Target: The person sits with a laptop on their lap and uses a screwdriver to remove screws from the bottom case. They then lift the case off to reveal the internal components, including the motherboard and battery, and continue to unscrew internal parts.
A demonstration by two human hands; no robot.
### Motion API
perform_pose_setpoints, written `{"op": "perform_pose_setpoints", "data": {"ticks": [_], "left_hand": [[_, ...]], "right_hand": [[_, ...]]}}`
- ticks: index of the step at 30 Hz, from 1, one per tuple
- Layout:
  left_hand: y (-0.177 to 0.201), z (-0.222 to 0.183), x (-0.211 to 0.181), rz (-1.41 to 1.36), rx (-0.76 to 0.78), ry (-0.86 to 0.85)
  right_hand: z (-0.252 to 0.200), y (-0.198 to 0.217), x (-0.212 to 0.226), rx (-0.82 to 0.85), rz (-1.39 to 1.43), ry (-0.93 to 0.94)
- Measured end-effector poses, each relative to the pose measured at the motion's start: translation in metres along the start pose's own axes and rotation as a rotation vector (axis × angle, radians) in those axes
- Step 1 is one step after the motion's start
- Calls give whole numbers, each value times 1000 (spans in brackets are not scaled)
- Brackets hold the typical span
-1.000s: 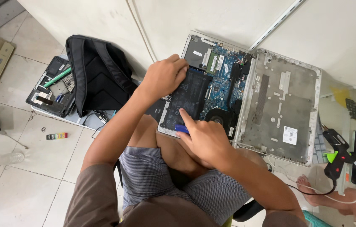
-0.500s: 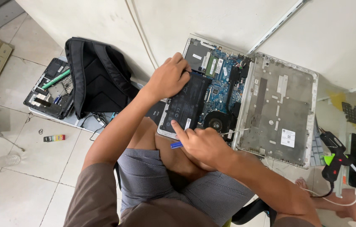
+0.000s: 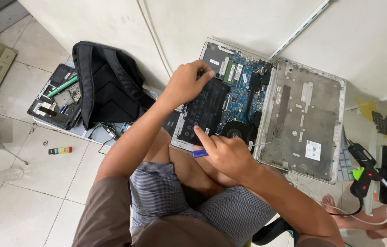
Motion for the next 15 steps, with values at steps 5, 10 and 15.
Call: {"op": "perform_pose_setpoints", "data": {"ticks": [5,10,15], "left_hand": [[25,-19,-23,-129,116,56],[-1,-8,0,-203,154,37],[-6,-8,-3,-261,156,58]], "right_hand": [[-1,3,4,-42,16,31],[7,17,-46,-27,357,-209],[4,29,-142,-81,368,-611]]}}
Point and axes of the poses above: each hand's wrist, its own z-axis towards the middle knuckle, its own y-axis out of the back of the hand, x = y × z, the point moved 10 cm from there along z, towards the middle knuckle, and after that the axes turned 15 degrees about z, right-handed, at the moved point
